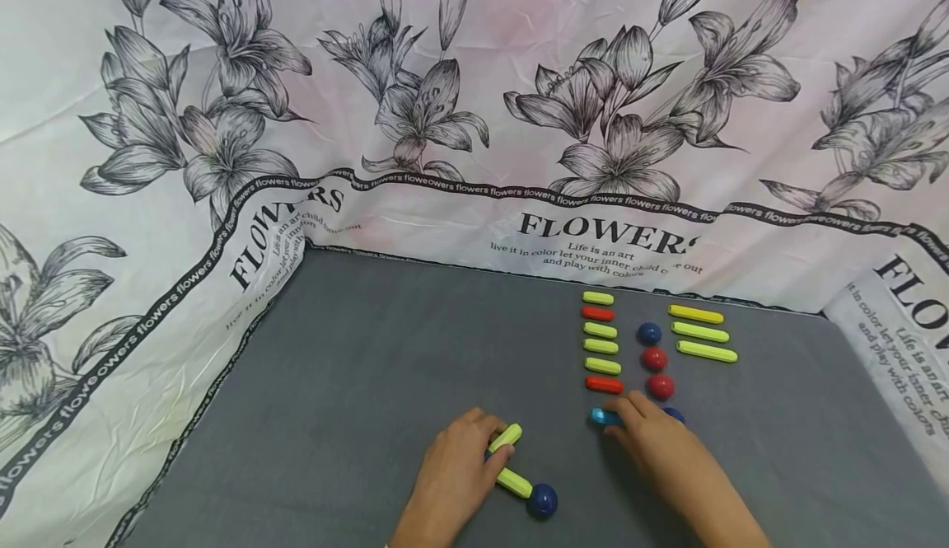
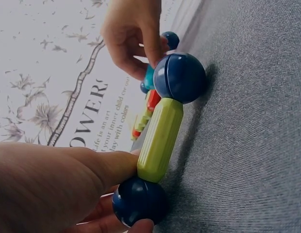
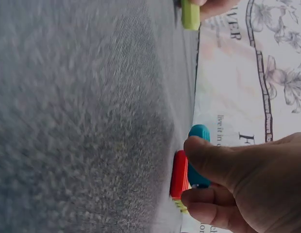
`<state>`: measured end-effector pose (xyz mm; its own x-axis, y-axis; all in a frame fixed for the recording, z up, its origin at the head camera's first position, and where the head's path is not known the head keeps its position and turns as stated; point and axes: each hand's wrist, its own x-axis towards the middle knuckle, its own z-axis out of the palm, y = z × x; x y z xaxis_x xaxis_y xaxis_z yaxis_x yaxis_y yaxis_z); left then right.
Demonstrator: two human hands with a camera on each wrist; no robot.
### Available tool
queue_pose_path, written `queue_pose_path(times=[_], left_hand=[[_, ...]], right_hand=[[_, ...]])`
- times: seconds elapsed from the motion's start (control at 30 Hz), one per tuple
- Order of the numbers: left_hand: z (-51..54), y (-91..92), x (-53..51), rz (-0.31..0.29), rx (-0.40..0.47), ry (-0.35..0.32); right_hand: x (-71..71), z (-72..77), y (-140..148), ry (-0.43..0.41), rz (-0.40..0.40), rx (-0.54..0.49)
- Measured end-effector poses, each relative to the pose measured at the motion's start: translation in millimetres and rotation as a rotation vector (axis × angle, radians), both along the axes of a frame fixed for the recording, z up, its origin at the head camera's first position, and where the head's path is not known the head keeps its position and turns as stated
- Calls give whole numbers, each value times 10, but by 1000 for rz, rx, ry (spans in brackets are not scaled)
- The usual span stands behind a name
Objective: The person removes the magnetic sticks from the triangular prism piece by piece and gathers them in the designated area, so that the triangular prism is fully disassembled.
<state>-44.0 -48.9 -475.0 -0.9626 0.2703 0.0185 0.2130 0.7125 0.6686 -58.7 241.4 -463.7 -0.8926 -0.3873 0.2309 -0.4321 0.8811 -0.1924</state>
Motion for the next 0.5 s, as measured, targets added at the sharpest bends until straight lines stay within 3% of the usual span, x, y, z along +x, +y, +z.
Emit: queue_pose_path(times=[0.3,0.5], left_hand=[[16,-7,-7,-15,27,-22],[15,-21,-4,-26,82,-73]], right_hand=[[-129,-66,20,106,-15,42],[-186,-68,5,87,-21,87]])
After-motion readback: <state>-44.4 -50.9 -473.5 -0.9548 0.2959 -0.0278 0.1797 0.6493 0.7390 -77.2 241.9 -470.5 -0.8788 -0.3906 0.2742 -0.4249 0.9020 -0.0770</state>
